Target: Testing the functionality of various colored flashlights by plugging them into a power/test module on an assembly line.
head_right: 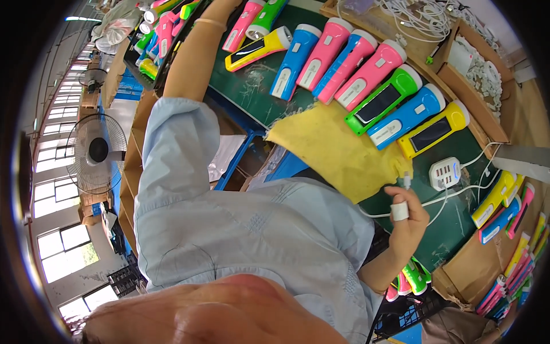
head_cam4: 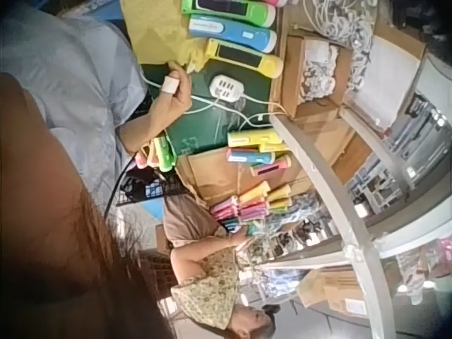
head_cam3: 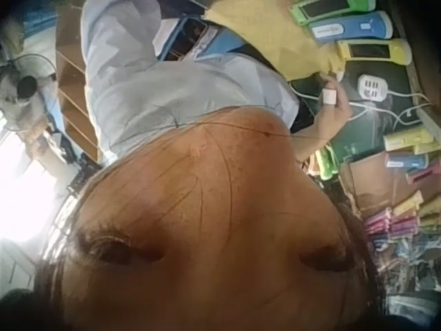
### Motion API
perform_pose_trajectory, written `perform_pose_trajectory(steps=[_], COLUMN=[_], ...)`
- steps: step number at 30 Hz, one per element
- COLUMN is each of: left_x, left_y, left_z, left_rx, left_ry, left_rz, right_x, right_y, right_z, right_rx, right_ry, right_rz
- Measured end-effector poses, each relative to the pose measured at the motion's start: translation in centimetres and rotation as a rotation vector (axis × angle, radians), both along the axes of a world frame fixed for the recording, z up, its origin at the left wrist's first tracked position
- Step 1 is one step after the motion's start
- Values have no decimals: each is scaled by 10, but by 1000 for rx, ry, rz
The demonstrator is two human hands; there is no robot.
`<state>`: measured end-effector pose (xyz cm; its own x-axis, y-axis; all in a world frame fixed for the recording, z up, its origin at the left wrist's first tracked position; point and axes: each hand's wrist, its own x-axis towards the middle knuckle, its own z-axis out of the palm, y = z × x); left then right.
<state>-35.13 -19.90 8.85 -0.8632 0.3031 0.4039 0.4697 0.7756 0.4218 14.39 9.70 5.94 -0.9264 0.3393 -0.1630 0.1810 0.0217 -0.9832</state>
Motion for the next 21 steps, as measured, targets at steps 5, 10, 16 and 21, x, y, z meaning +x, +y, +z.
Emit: perform_pose_trajectory(steps=[5, 10, 16, 21], left_x=[-88, -67, 52, 244], left_y=[10, 49, 76, 103], left_z=[-66, -43, 5, 16], left_rx=[-417, -524, -352, 452], left_ry=[-118, -10, 483, -393], left_rz=[152, 66, -333, -603], right_x=[-4, -4, -12, -59], right_y=[-3, -1, -10, -6], right_z=[-10, -14, -5, 8], right_rx=[-14, -119, -88, 53], right_ry=[-54, -124, 11, 392], right_rz=[38, 30, 70, -125])
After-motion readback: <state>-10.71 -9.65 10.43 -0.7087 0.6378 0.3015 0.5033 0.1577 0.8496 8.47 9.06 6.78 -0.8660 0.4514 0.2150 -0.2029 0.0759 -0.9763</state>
